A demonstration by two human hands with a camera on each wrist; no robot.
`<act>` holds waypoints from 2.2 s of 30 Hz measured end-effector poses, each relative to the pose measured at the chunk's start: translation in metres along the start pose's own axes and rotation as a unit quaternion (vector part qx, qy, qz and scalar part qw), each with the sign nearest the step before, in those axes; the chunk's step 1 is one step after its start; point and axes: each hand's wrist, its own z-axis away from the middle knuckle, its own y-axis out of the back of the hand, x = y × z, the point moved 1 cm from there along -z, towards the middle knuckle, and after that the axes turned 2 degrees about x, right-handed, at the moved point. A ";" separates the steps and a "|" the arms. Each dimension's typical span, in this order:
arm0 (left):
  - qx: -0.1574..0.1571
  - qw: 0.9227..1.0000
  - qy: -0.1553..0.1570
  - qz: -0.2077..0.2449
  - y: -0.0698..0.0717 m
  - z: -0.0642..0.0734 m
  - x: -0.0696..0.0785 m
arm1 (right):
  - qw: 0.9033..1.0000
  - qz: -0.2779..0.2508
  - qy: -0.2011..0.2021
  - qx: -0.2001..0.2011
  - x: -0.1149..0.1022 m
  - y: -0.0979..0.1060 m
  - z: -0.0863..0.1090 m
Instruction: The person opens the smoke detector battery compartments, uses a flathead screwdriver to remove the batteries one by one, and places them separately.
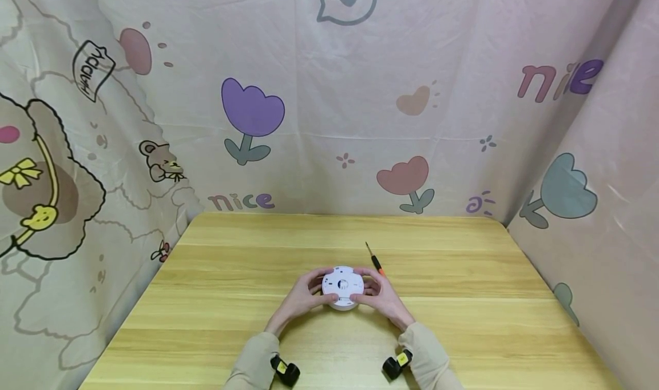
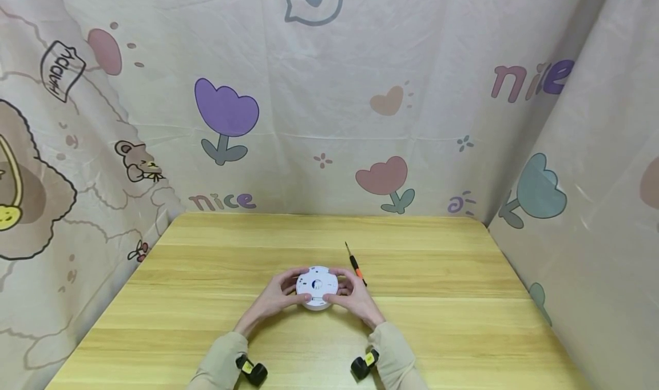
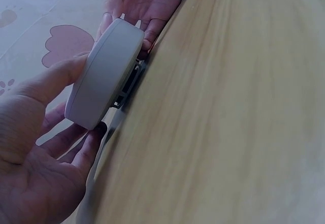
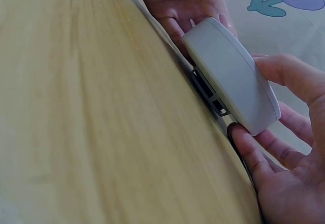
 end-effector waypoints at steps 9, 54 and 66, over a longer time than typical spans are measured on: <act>0.000 1.000 0.007 0.004 0.000 0.000 -0.001 | 1.000 0.002 -0.001 0.006 0.001 0.000 0.000; -0.013 1.000 0.001 -0.003 0.002 0.002 0.010 | 1.000 -0.009 -0.001 -0.017 0.018 0.005 -0.005; -0.012 1.000 -0.011 -0.013 0.002 -0.002 -0.001 | 0.999 -0.003 -0.011 -0.041 0.020 0.007 -0.010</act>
